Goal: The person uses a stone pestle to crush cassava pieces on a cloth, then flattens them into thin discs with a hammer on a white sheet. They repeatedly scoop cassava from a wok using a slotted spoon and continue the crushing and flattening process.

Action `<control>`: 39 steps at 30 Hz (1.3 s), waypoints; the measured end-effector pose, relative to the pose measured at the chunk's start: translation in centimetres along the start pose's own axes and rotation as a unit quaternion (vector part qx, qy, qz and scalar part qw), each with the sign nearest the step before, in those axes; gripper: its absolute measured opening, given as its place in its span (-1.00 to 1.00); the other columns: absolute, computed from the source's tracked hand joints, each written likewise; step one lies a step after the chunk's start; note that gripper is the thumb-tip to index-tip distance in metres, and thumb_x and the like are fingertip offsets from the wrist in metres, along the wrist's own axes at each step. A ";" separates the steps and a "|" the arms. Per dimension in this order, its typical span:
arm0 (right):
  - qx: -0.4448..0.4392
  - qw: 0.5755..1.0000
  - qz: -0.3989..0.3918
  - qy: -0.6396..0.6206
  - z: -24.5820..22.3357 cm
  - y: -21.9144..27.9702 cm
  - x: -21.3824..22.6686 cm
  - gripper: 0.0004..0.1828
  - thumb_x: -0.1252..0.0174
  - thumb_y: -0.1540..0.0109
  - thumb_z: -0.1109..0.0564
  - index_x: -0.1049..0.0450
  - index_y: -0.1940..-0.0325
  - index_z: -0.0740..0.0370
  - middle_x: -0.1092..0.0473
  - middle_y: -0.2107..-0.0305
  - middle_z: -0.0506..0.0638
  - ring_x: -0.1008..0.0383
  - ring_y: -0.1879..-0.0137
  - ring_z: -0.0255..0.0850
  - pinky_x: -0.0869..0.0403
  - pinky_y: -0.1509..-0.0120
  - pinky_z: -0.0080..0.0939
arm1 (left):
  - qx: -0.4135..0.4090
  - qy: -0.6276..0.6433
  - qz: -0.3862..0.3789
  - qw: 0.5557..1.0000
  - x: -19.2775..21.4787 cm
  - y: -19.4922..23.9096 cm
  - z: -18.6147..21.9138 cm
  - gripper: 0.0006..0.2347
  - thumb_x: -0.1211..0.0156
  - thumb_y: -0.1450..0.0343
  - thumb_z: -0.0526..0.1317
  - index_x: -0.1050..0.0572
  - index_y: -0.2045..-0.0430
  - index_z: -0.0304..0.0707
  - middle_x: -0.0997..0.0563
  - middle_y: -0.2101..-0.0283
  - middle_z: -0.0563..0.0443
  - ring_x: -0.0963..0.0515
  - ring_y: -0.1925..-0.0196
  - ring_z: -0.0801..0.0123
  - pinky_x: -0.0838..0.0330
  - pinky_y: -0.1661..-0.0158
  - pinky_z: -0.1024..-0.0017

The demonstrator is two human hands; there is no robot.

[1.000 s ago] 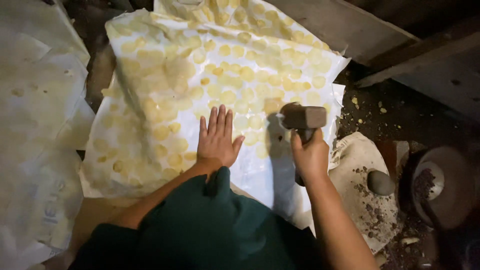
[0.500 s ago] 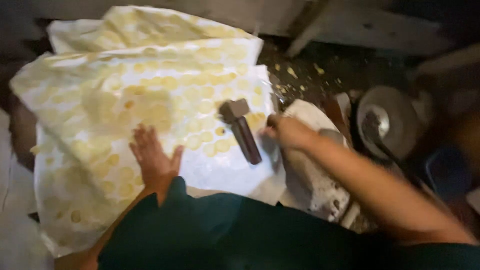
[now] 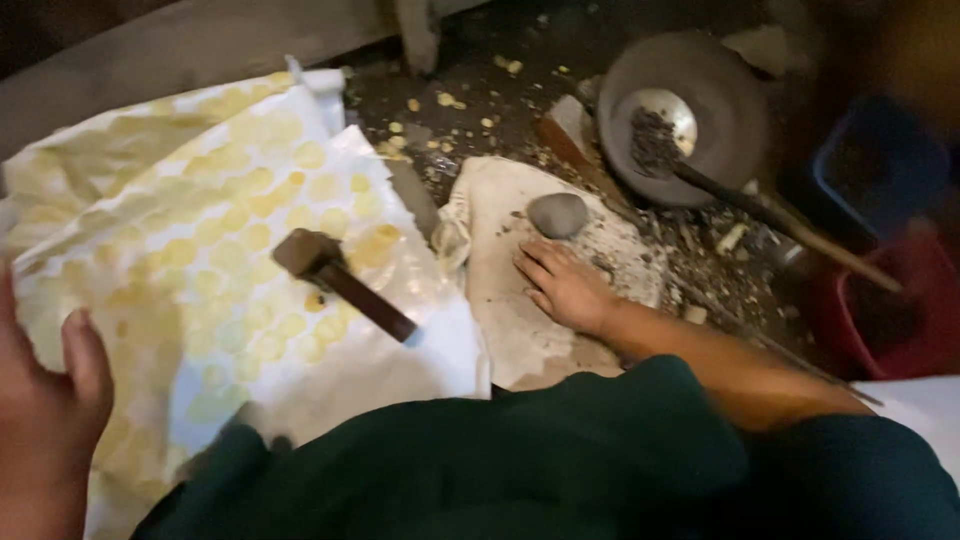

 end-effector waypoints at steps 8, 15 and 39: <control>-0.130 0.983 0.084 0.096 7.0 10.1 6.9 -0.85 -0.07 -0.17 0.22 -0.34 0.48 0.33 -0.27 0.50 0.18 -0.30 0.39 0.15 -0.28 0.30 0.21 | -0.357 0.092 -0.058 0.928 -8.7 -8.9 21.3 -0.65 -0.09 -0.48 -0.27 -0.48 -0.20 -0.12 -0.45 -0.24 -0.54 -0.60 -0.01 -0.34 -0.35 0.27 -0.12; -0.552 0.828 0.034 0.090 12.9 16.0 21.9 -0.56 -0.03 -0.35 -0.11 -0.33 -0.15 0.25 -0.27 -0.03 0.36 -0.33 -0.11 0.33 -0.37 -0.08 0.28 | -0.328 -0.006 -0.375 0.867 -26.5 -2.8 34.6 -0.83 -0.08 -0.38 -0.22 -0.65 0.46 -0.22 -0.63 0.36 -0.18 -0.64 0.32 -0.05 -0.50 0.35 0.08; -0.471 0.881 0.027 -0.027 27.1 7.0 8.4 -0.59 -0.25 -0.28 -0.16 -0.55 -0.13 0.02 -0.50 0.10 0.14 -0.60 0.02 0.19 -0.58 0.01 0.15 | -0.328 0.135 -0.209 0.911 -32.2 1.5 37.2 -0.77 -0.18 -0.41 0.05 -0.62 0.46 -0.02 -0.62 0.43 0.00 -0.65 0.37 0.10 -0.48 0.31 0.17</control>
Point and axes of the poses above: each hand's wrist, its own y-axis away from the middle knuckle, its own x-axis out of the back of the hand, z = x × y, the point moved 1 cm from there along -y, towards the middle knuckle
